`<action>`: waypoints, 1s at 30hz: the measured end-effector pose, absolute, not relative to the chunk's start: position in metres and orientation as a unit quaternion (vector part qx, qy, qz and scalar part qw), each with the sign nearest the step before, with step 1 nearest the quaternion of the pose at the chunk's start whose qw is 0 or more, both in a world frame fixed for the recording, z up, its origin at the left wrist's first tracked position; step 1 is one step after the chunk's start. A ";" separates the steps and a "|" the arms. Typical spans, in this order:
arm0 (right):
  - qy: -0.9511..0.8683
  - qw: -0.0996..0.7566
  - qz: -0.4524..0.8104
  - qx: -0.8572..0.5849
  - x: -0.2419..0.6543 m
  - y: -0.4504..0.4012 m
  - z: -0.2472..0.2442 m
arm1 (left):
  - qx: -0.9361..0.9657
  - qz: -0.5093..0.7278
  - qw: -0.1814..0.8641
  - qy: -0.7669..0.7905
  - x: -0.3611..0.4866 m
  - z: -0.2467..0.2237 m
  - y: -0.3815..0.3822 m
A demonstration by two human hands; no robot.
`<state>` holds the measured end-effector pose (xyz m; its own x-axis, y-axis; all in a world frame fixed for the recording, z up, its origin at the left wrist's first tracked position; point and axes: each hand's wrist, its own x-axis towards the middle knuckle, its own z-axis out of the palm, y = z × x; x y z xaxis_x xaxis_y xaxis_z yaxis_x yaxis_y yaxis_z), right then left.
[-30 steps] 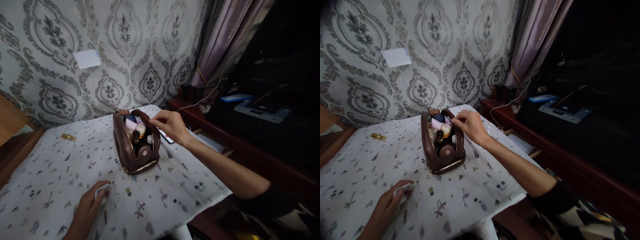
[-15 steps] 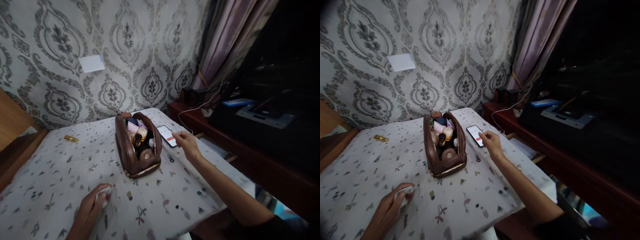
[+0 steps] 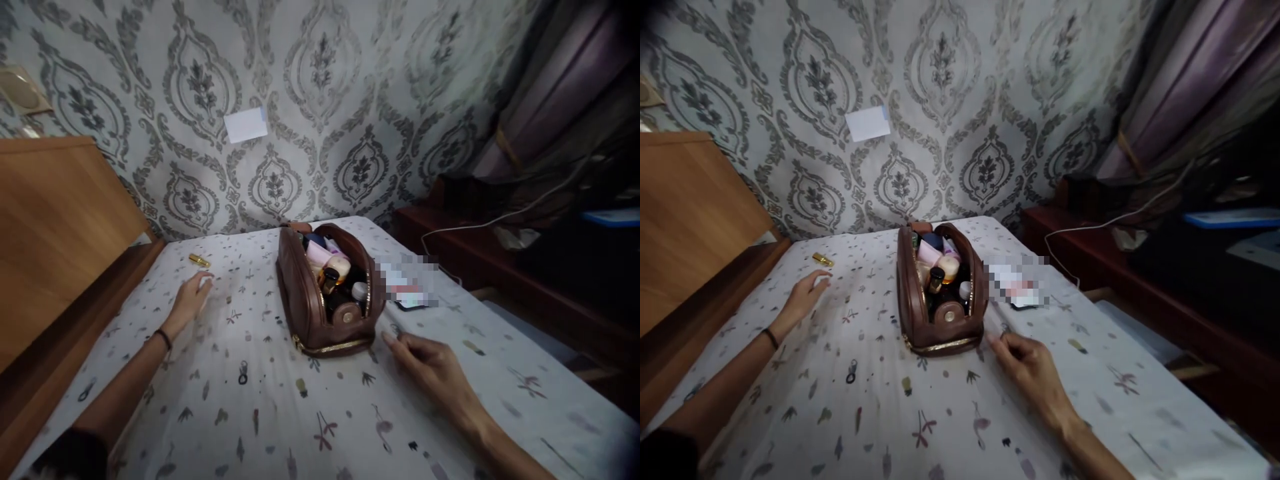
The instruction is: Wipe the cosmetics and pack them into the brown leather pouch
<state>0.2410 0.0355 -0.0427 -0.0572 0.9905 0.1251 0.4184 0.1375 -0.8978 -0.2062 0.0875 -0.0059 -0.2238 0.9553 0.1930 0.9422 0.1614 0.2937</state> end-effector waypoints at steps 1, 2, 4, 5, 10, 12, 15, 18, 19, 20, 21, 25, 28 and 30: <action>-0.658 0.388 0.364 -0.533 0.236 0.029 -0.042 | 0.615 0.159 -0.003 0.772 -0.216 -0.006 0.101; -0.681 0.368 0.377 -0.509 0.230 0.022 -0.041 | 0.611 0.139 -0.021 0.779 -0.225 -0.007 0.114; -0.731 0.322 0.400 -0.450 0.217 0.012 -0.038 | 0.615 0.095 -0.047 0.781 -0.235 -0.008 0.133; -0.757 0.298 0.405 -0.417 0.210 0.008 -0.037 | 0.624 0.073 -0.056 0.776 -0.238 -0.008 0.140; -0.836 0.209 0.405 -0.305 0.175 0.006 -0.035 | 0.688 -0.018 -0.081 0.721 -0.245 -0.008 0.161; -0.859 0.197 0.386 -0.271 0.161 0.010 -0.034 | 0.702 -0.044 -0.089 0.706 -0.246 -0.009 0.165; -0.884 0.172 0.374 -0.222 0.138 0.017 -0.031 | 0.711 -0.067 -0.105 0.692 -0.245 -0.009 0.170; -0.888 0.170 0.378 -0.201 0.114 0.023 -0.033 | 0.715 -0.074 -0.113 0.686 -0.241 -0.005 0.169; -0.882 0.175 0.391 -0.195 0.107 0.025 -0.035 | 0.716 -0.071 -0.115 0.685 -0.239 -0.003 0.167; -0.871 0.183 0.413 -0.190 0.101 0.027 -0.038 | 0.716 -0.067 -0.117 0.685 -0.237 0.000 0.165; -0.856 0.193 0.442 -0.189 0.095 0.028 -0.042 | 0.715 -0.060 -0.120 0.686 -0.236 0.003 0.161; -0.728 0.234 0.600 -0.234 0.082 0.031 -0.061 | 0.710 -0.014 -0.141 0.690 -0.226 0.017 0.139; -0.609 0.258 0.705 -0.258 0.079 0.031 -0.074 | 0.692 0.116 -0.119 0.702 -0.210 0.027 0.113; -0.567 0.286 0.728 -0.258 0.077 0.031 -0.080 | 0.670 0.243 -0.048 0.700 -0.192 0.030 0.093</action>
<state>0.0766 0.0313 -0.0804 -0.7026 0.7097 -0.0512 -0.1235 -0.1925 -0.9735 -0.1921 0.0927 0.0304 -0.0971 0.9144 0.3930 0.9614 -0.0159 0.2746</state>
